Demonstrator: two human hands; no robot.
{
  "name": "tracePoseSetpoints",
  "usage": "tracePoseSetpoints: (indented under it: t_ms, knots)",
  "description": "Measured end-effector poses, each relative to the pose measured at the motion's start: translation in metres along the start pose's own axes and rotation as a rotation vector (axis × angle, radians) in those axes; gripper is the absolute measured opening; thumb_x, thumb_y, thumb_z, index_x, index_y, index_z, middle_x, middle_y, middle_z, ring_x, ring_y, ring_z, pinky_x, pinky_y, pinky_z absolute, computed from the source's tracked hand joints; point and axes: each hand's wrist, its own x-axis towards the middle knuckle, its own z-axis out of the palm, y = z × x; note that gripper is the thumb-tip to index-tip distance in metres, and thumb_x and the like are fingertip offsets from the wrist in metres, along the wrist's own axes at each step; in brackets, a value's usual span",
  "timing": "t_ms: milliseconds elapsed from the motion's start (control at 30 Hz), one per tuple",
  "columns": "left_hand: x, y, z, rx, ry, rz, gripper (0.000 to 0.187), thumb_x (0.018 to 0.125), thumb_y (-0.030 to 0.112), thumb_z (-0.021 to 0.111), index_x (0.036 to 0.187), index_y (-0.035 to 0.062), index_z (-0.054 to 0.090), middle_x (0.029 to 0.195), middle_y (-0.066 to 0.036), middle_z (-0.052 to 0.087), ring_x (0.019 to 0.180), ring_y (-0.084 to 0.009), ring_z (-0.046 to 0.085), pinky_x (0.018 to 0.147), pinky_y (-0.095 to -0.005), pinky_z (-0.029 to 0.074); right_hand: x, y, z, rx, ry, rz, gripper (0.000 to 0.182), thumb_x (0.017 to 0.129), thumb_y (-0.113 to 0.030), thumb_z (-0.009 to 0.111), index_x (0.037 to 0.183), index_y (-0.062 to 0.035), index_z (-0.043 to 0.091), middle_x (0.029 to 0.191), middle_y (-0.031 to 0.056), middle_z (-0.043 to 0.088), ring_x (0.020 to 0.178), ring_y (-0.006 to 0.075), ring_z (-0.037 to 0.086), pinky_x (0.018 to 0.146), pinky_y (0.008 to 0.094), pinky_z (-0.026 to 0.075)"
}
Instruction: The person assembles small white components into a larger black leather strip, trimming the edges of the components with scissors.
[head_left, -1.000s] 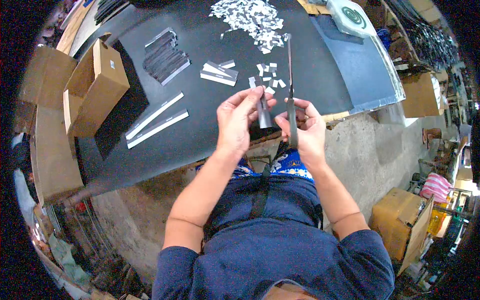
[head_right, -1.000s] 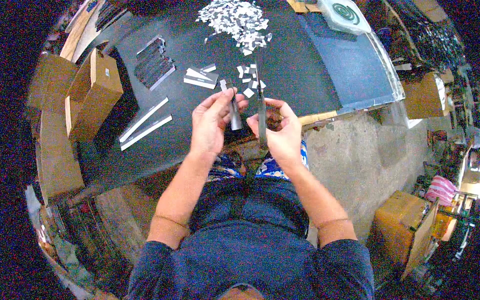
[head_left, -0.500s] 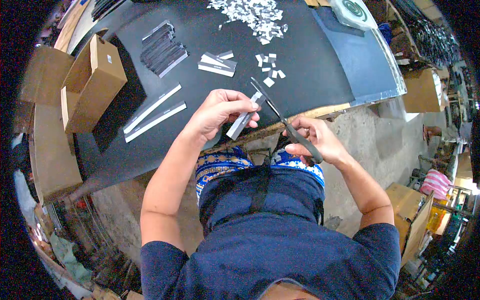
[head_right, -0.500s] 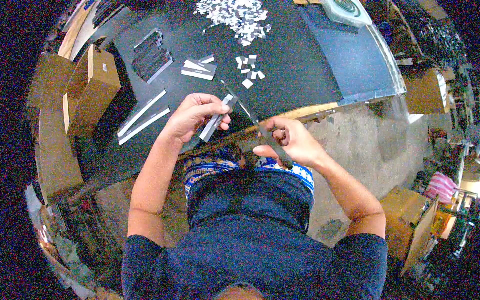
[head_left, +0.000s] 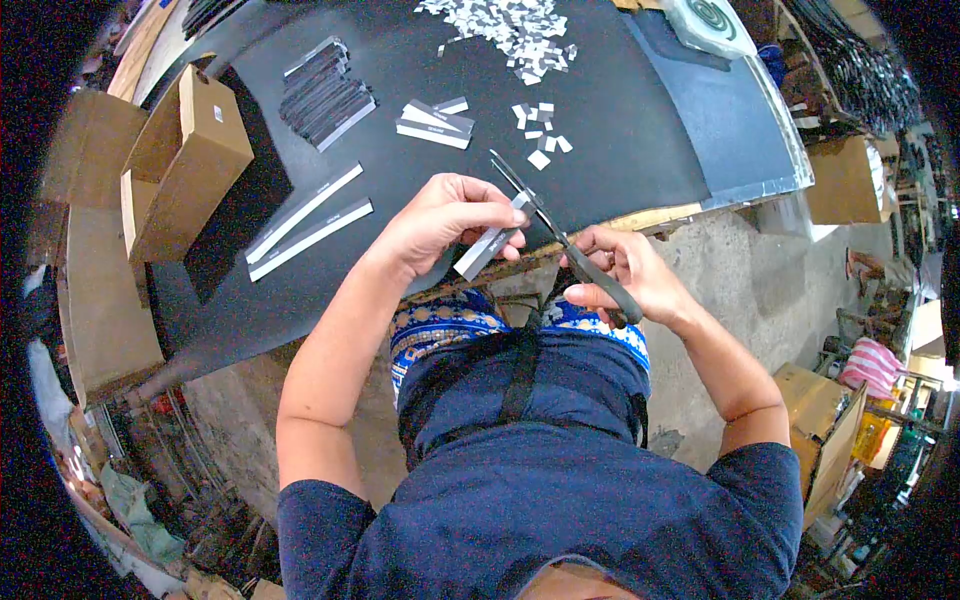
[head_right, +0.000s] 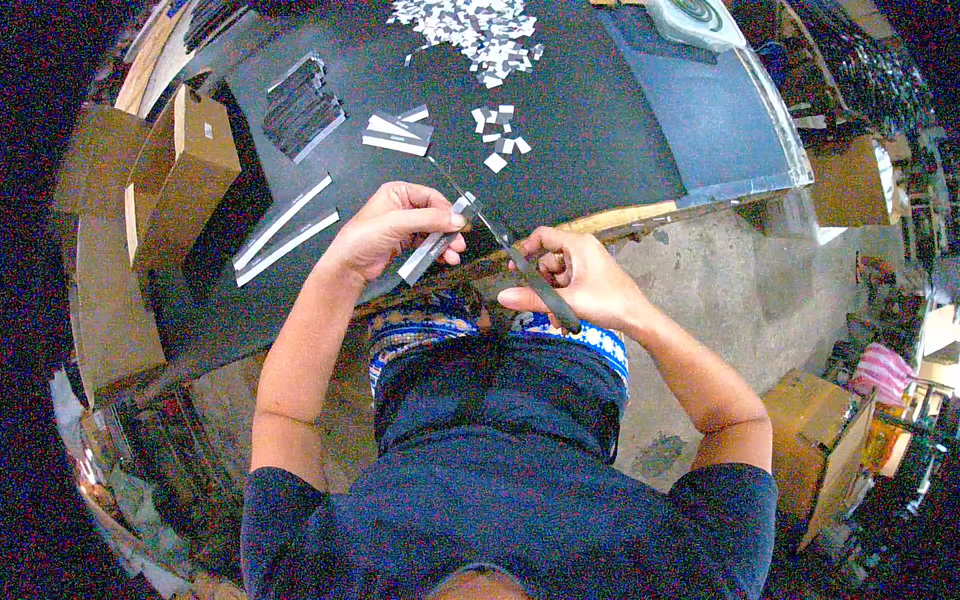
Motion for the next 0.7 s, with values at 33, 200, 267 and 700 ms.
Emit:
tracePoseSetpoints:
  t_ms: [33, 200, 267, 700]
  knots:
    - [0.0, 0.0, 0.0, 0.006, -0.002, -0.006, 0.011, 0.082, 0.012, 0.069, 0.082, 0.0016, 0.066, 0.075, -0.011, 0.069, 0.062, -0.0159, 0.067, 0.058, -0.0248, 0.053, 0.0, 0.0, 0.0, -0.006, -0.003, -0.004, 0.047, 0.073, -0.024, 0.084, 0.104, -0.0023, 0.055, 0.075, 0.0024, 0.063, 0.063, 0.0059, 0.056, 0.05, 0.0223, 0.04]
    - [0.002, 0.0, -0.002, -0.001, -0.009, -0.015, 0.011, 0.082, 0.012, 0.069, 0.082, 0.0015, 0.066, 0.075, -0.011, 0.069, 0.063, -0.0156, 0.067, 0.058, -0.0249, 0.053, 0.001, 0.0, 0.001, 0.0, 0.005, -0.028, 0.047, 0.074, -0.024, 0.084, 0.105, -0.0026, 0.055, 0.074, 0.0025, 0.063, 0.061, 0.0061, 0.056, 0.049, 0.0225, 0.04]
    - [0.001, 0.003, -0.001, 0.022, -0.013, -0.018, 0.011, 0.082, 0.012, 0.069, 0.082, 0.0012, 0.066, 0.075, -0.01, 0.069, 0.063, -0.0155, 0.067, 0.058, -0.0252, 0.054, 0.001, 0.0, 0.0, -0.01, 0.0, -0.005, 0.047, 0.074, -0.025, 0.083, 0.104, -0.0033, 0.056, 0.073, 0.0025, 0.063, 0.06, 0.0064, 0.055, 0.047, 0.0233, 0.04]
    - [0.012, 0.005, -0.006, 0.035, -0.066, -0.002, 0.015, 0.081, 0.013, 0.071, 0.088, 0.0001, 0.07, 0.077, -0.01, 0.07, 0.064, -0.0143, 0.068, 0.059, -0.0221, 0.054, 0.002, 0.0, -0.003, -0.01, 0.022, -0.017, 0.045, 0.073, -0.025, 0.084, 0.102, -0.004, 0.056, 0.077, 0.0028, 0.065, 0.066, 0.0072, 0.059, 0.053, 0.0224, 0.044]
